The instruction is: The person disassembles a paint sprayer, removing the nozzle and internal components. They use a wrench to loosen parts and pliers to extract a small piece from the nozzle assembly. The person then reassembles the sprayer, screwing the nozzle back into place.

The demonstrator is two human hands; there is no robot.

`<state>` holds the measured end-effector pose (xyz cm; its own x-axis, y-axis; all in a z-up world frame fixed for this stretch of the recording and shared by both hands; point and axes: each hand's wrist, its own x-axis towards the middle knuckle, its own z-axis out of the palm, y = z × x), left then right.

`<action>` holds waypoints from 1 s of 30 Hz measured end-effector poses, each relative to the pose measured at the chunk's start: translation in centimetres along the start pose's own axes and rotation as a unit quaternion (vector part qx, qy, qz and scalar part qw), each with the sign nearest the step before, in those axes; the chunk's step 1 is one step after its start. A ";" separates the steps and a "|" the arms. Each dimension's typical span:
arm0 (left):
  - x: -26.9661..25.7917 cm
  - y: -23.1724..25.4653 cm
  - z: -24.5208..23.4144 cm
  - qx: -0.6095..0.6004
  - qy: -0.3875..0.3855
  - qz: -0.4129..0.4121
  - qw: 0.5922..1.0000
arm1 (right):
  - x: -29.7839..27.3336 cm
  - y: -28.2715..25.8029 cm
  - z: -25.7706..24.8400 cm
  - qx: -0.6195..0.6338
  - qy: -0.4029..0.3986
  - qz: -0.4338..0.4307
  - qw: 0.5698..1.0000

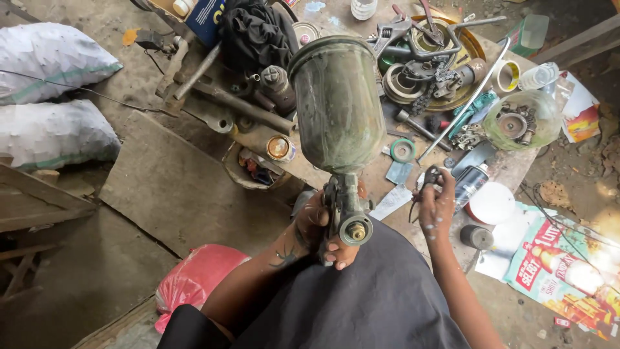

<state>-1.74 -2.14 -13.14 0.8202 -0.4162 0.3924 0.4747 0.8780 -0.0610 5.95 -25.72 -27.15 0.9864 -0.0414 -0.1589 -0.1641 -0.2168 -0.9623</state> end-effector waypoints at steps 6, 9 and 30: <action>-0.1 -0.3 -0.1 0.023 -0.010 0.009 1.000 | -0.4 0.1 -2.3 0.255 0.014 0.230 0.939; 0.6 0.0 0.5 0.025 -0.017 0.012 0.999 | -3.1 -3.5 -3.6 0.369 -0.010 0.292 0.882; -0.5 1.4 5.9 0.190 0.207 0.007 0.960 | -11.0 -22.3 -7.6 -0.038 -0.178 -0.117 0.976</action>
<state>-3.34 0.66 -7.98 0.9194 -0.3932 -0.0093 0.3769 0.8741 0.3066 -1.27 -27.86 -2.31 0.9339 0.3571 -0.0158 0.0797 -0.2511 -0.9647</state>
